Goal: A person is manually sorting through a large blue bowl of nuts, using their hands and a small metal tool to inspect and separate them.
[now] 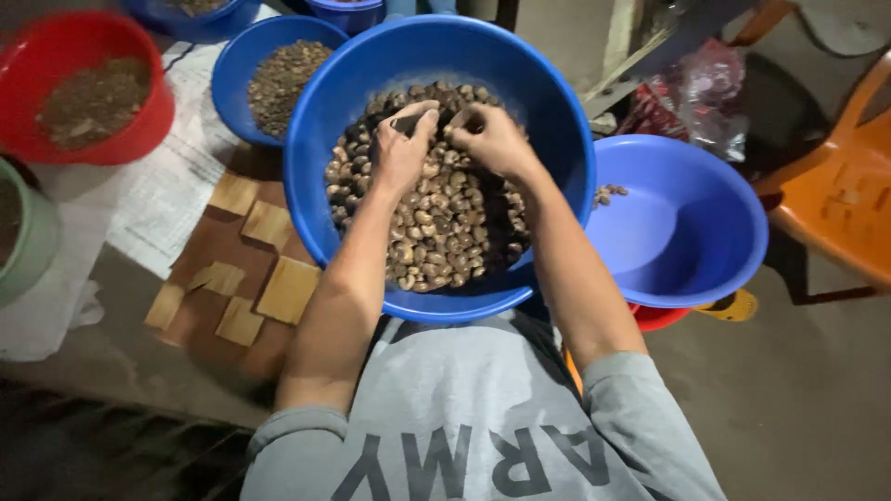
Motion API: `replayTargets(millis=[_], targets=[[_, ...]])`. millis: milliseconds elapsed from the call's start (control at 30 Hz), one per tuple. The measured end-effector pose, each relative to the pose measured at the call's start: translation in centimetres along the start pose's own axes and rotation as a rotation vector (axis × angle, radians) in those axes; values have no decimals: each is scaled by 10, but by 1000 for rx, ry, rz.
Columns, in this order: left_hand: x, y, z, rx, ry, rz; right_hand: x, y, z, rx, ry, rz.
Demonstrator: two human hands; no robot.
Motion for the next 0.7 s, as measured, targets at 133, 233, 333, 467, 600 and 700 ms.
replayTargets(millis=[133,233,333,467,600,700], targets=[[2,8,0,51,-126,-229,5,-1,3,80,130,162],[2,13,-4,122,-191,-236,1,-22,-2,34,82,282],[-1,10,-1,87,-200,-212,-1,-30,-4,37,59,357],[-7,-4,10,50,-163,-231,0,-28,-2,64,121,366],[-1,2,7,30,-173,-281,-2,-22,-1,107,150,316],[0,9,2,4,-206,-231,-2,-26,-1,95,180,309]])
Point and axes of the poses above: each hand's wrist, its own z-axis towards the middle knuckle, its own x-axis out of the back of the hand, y = z × x, the point moved 4 cm from there along z, towards the middle knuckle, and after that the axes turned 13 degrees about x, right-handed, at the moved point
